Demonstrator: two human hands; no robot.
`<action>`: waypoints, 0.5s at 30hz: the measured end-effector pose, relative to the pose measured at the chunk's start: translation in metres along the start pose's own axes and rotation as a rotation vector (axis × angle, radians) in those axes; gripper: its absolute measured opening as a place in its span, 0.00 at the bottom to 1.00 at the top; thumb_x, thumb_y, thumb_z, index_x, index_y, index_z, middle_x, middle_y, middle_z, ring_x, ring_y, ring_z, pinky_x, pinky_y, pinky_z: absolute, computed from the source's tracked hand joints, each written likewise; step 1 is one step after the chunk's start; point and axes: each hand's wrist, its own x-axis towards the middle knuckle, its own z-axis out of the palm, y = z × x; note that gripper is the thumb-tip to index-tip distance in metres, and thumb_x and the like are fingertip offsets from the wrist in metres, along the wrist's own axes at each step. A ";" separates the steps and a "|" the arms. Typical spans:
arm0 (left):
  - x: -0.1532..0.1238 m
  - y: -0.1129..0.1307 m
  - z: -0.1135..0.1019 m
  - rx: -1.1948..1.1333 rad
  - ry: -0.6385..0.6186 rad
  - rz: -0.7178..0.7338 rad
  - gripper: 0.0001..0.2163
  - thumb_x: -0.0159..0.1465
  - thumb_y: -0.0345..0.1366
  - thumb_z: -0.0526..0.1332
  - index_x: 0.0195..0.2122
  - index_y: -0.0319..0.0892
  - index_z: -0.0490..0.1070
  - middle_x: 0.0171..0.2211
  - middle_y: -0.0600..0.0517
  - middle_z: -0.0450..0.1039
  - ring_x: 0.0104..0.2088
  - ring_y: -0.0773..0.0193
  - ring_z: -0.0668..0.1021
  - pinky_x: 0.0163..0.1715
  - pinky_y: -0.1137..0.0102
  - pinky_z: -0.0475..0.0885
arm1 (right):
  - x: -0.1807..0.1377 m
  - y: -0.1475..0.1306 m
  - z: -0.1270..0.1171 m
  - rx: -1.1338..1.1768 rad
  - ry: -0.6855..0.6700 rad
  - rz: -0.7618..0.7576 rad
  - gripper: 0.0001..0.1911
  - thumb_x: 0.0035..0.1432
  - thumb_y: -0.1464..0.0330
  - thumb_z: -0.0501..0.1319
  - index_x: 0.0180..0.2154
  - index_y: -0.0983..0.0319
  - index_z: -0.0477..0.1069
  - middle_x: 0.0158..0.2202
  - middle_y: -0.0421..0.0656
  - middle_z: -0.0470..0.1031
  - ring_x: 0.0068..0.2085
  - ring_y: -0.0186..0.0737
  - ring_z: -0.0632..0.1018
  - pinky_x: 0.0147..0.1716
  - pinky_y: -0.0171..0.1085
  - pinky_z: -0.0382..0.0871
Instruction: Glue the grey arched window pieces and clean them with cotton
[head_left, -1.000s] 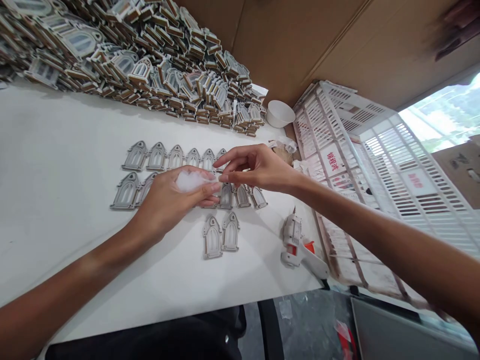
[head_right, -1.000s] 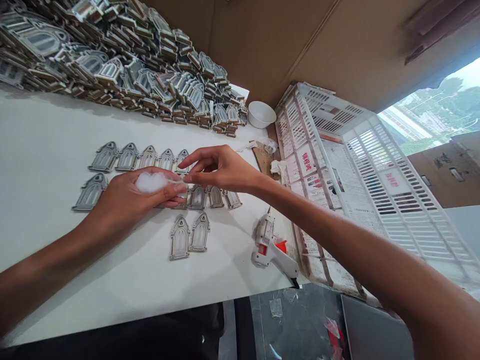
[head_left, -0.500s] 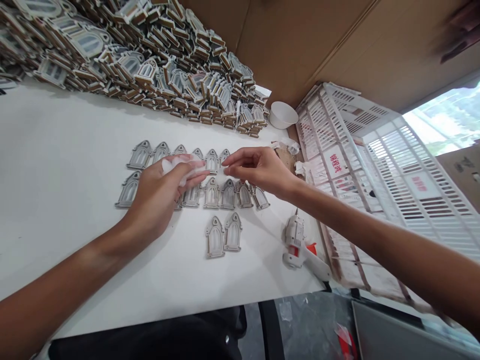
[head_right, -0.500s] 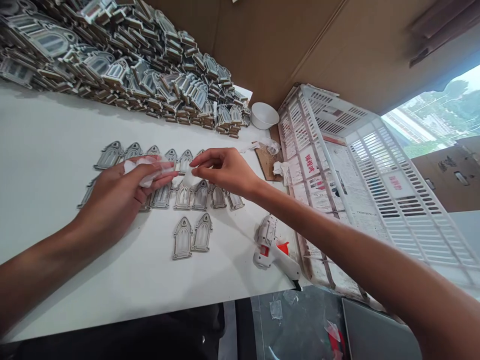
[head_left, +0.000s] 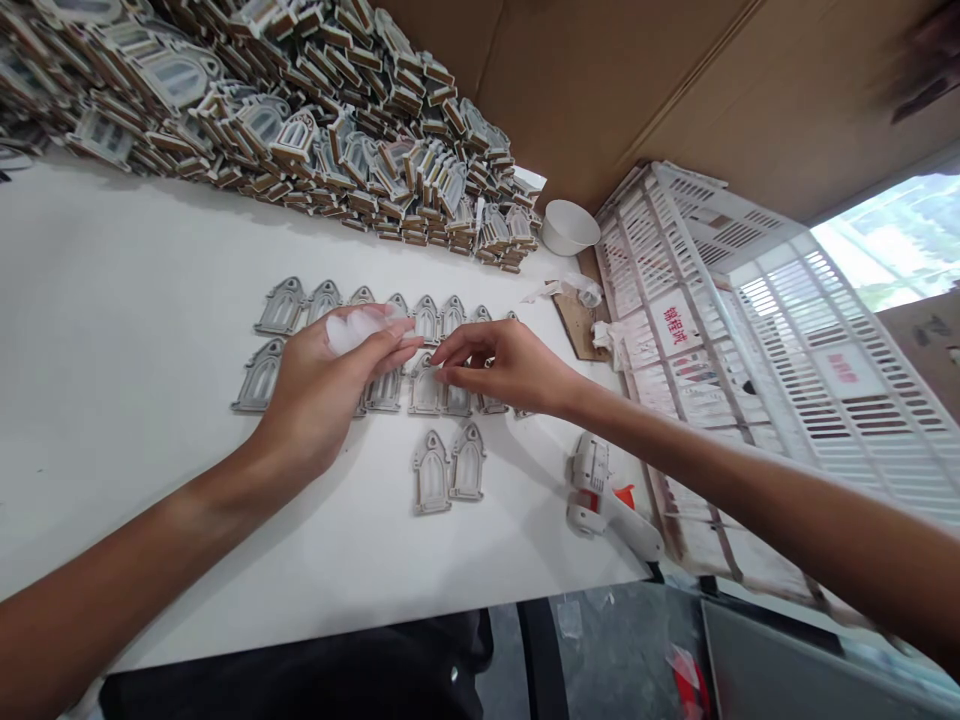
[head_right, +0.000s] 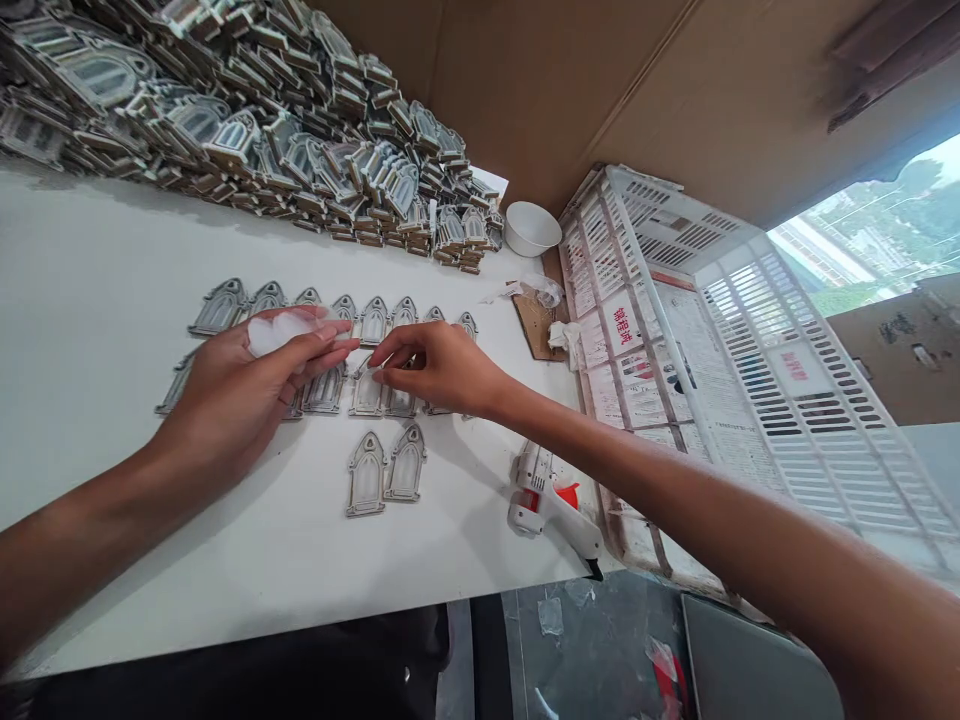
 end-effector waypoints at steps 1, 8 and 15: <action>0.000 0.000 0.000 0.001 0.000 -0.001 0.13 0.63 0.35 0.78 0.48 0.42 0.81 0.46 0.47 0.89 0.51 0.53 0.89 0.62 0.63 0.84 | 0.000 0.000 0.000 -0.001 -0.006 -0.007 0.09 0.63 0.66 0.71 0.44 0.61 0.86 0.36 0.41 0.87 0.36 0.37 0.81 0.38 0.38 0.72; 0.000 -0.002 -0.002 -0.004 -0.021 0.006 0.15 0.63 0.36 0.79 0.49 0.41 0.81 0.46 0.47 0.89 0.52 0.52 0.89 0.60 0.66 0.84 | 0.000 -0.003 0.000 -0.056 -0.034 -0.037 0.10 0.65 0.65 0.71 0.46 0.61 0.86 0.38 0.41 0.87 0.34 0.36 0.79 0.40 0.39 0.72; 0.000 -0.001 -0.002 0.013 -0.023 -0.011 0.15 0.63 0.37 0.79 0.49 0.43 0.82 0.46 0.48 0.89 0.53 0.51 0.89 0.61 0.65 0.84 | 0.000 -0.004 -0.001 -0.092 -0.041 -0.066 0.12 0.65 0.64 0.71 0.48 0.60 0.88 0.39 0.41 0.85 0.32 0.34 0.76 0.39 0.38 0.71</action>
